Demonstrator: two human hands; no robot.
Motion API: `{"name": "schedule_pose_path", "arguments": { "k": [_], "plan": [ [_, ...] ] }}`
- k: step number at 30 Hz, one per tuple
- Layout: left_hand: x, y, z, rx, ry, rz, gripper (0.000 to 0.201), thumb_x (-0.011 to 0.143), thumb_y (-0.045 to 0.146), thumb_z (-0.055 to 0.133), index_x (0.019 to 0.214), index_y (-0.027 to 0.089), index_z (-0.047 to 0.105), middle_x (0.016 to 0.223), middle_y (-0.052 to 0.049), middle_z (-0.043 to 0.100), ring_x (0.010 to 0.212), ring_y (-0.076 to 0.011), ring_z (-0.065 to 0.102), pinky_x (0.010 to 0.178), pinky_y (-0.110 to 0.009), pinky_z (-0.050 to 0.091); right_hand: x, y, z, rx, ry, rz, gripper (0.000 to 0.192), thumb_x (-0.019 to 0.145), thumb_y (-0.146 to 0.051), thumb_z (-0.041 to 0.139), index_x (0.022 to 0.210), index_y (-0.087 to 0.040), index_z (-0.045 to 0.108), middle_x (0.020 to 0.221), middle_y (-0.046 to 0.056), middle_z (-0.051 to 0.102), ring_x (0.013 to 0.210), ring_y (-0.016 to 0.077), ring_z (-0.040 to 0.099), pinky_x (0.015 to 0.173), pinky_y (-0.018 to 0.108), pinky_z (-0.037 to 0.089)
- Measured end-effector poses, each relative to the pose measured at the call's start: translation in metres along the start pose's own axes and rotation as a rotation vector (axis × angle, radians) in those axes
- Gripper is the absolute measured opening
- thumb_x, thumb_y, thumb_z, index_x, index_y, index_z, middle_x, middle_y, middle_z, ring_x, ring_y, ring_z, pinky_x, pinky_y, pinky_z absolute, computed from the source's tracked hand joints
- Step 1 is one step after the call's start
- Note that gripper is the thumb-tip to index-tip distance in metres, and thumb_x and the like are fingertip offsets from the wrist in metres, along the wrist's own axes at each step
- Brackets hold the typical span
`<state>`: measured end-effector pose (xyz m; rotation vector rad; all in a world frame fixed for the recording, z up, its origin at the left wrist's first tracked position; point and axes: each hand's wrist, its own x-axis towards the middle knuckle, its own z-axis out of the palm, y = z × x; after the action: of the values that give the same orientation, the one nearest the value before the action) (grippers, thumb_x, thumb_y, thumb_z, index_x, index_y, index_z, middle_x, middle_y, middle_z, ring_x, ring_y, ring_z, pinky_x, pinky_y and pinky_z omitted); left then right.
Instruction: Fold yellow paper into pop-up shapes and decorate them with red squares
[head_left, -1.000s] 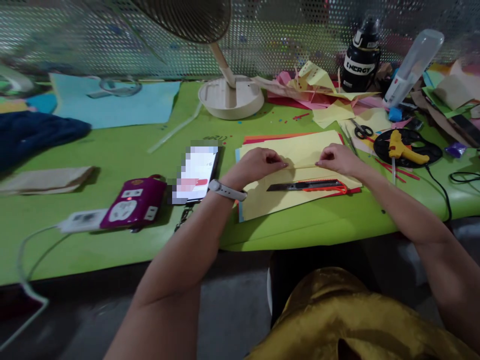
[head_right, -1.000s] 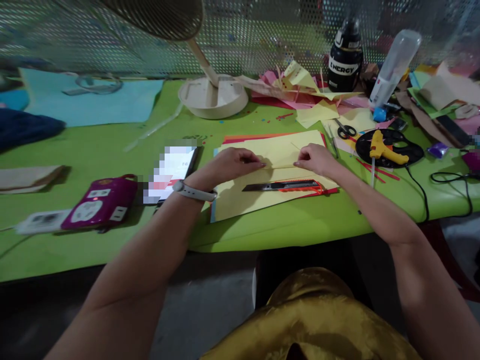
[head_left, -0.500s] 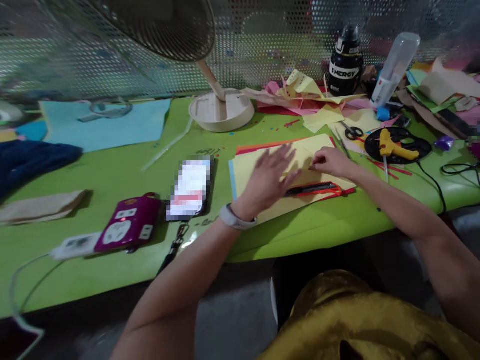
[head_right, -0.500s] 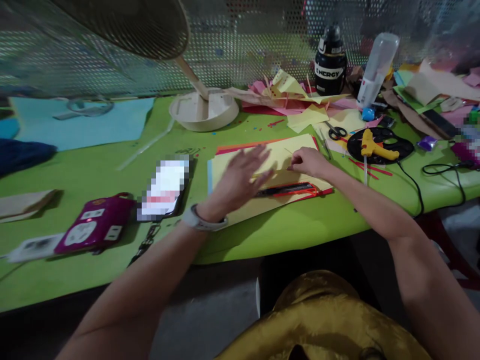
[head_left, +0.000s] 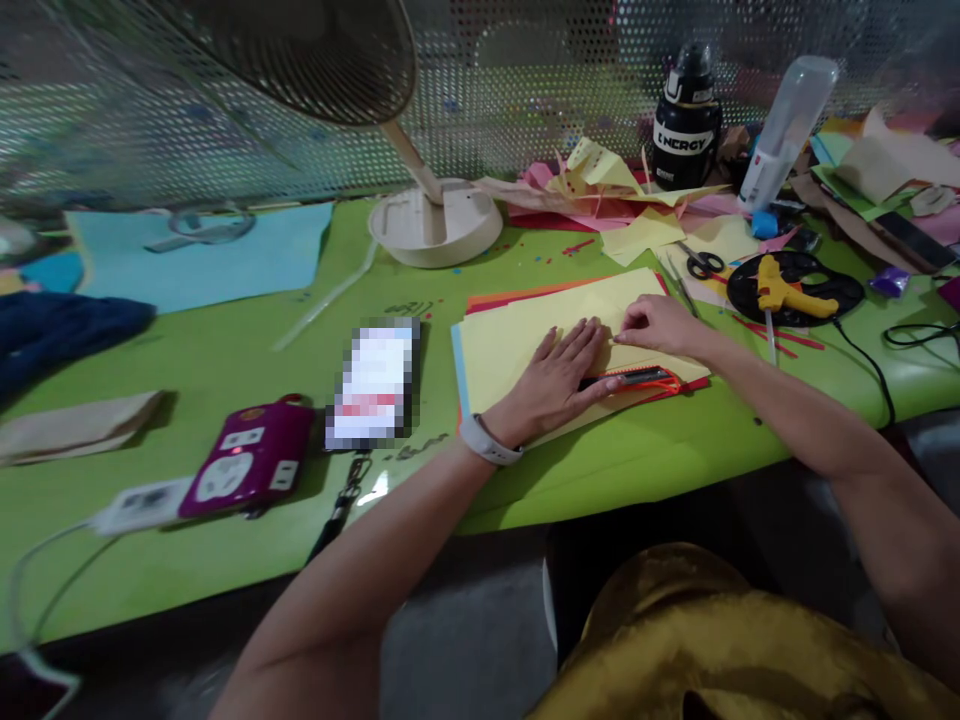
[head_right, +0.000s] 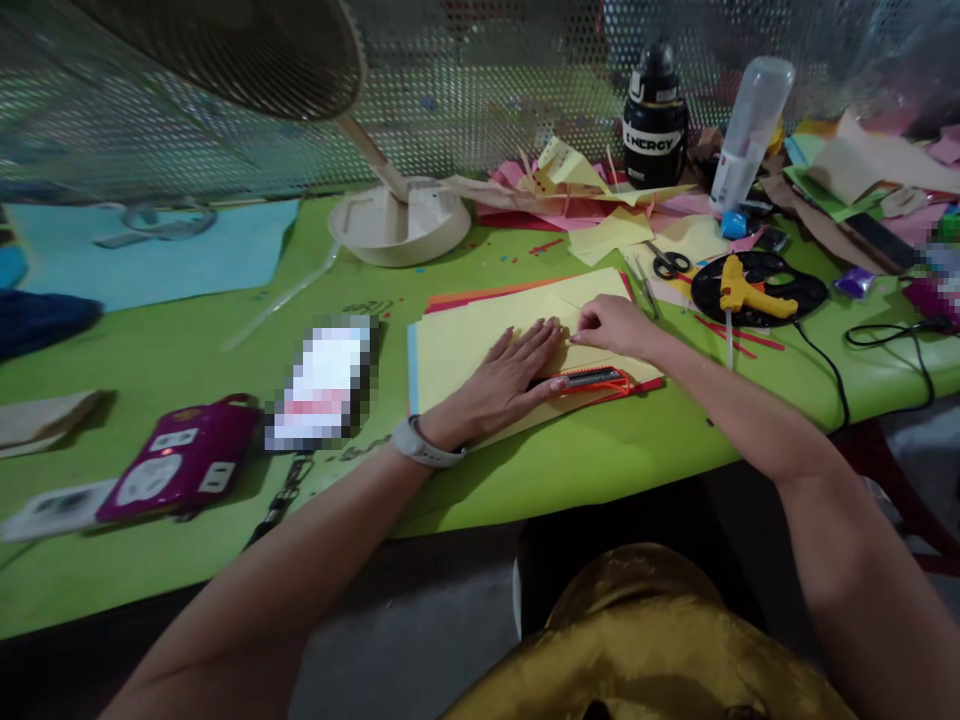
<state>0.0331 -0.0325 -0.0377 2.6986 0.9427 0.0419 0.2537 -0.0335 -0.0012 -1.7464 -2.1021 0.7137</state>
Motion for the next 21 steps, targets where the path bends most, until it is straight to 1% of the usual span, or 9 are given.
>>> {"name": "schedule_pose_path", "arguments": {
  "k": [4,9,13,16,21],
  "plan": [
    [0.001,0.000,-0.001,-0.015,-0.019,0.002,0.081,0.100,0.068,0.017,0.162,0.016,0.013,0.169,-0.012,0.013,0.157,-0.0229,0.009,0.127,-0.048,0.006,-0.001,-0.001,-0.003,-0.008,-0.027,0.015,0.013,0.085,-0.025,0.073,0.086,-0.013,0.077,0.088,0.008,0.075,0.077,0.0146,0.062,0.070,0.026,0.042],
    [0.001,0.000,0.000,-0.013,0.000,0.012,0.081,0.100,0.067,0.019,0.162,0.015,0.015,0.169,-0.013,0.015,0.157,-0.0241,0.010,0.126,-0.049,0.007,-0.002,-0.001,-0.006,-0.008,-0.052,0.033,0.013,0.085,-0.027,0.071,0.086,-0.014,0.076,0.087,0.007,0.076,0.077,0.0145,0.063,0.068,0.026,0.042],
    [0.001,0.000,0.000,-0.022,0.004,0.010,0.081,0.100,0.068,0.020,0.162,0.015,0.016,0.169,-0.013,0.014,0.157,-0.0237,0.009,0.126,-0.048,0.006,-0.003,0.000,-0.012,-0.021,-0.066,0.085,0.013,0.084,-0.025,0.073,0.085,-0.013,0.077,0.084,0.007,0.076,0.075,0.0145,0.062,0.066,0.026,0.041],
    [0.001,0.000,0.000,-0.031,-0.011,0.002,0.082,0.100,0.068,0.019,0.162,0.014,0.015,0.169,-0.013,0.013,0.157,-0.0233,0.008,0.126,-0.048,0.006,-0.003,0.003,-0.019,-0.033,-0.100,0.111,0.013,0.083,-0.024,0.072,0.084,-0.013,0.077,0.081,0.006,0.075,0.074,0.0142,0.062,0.065,0.025,0.041],
    [0.002,0.001,-0.001,-0.022,-0.002,0.007,0.083,0.099,0.069,0.017,0.161,0.013,0.016,0.169,-0.014,0.013,0.157,-0.0237,0.009,0.126,-0.048,0.005,-0.002,0.015,-0.028,-0.039,-0.153,0.109,0.013,0.082,-0.025,0.072,0.082,-0.013,0.076,0.078,0.006,0.073,0.069,0.0135,0.059,0.062,0.025,0.040]
  ]
}}
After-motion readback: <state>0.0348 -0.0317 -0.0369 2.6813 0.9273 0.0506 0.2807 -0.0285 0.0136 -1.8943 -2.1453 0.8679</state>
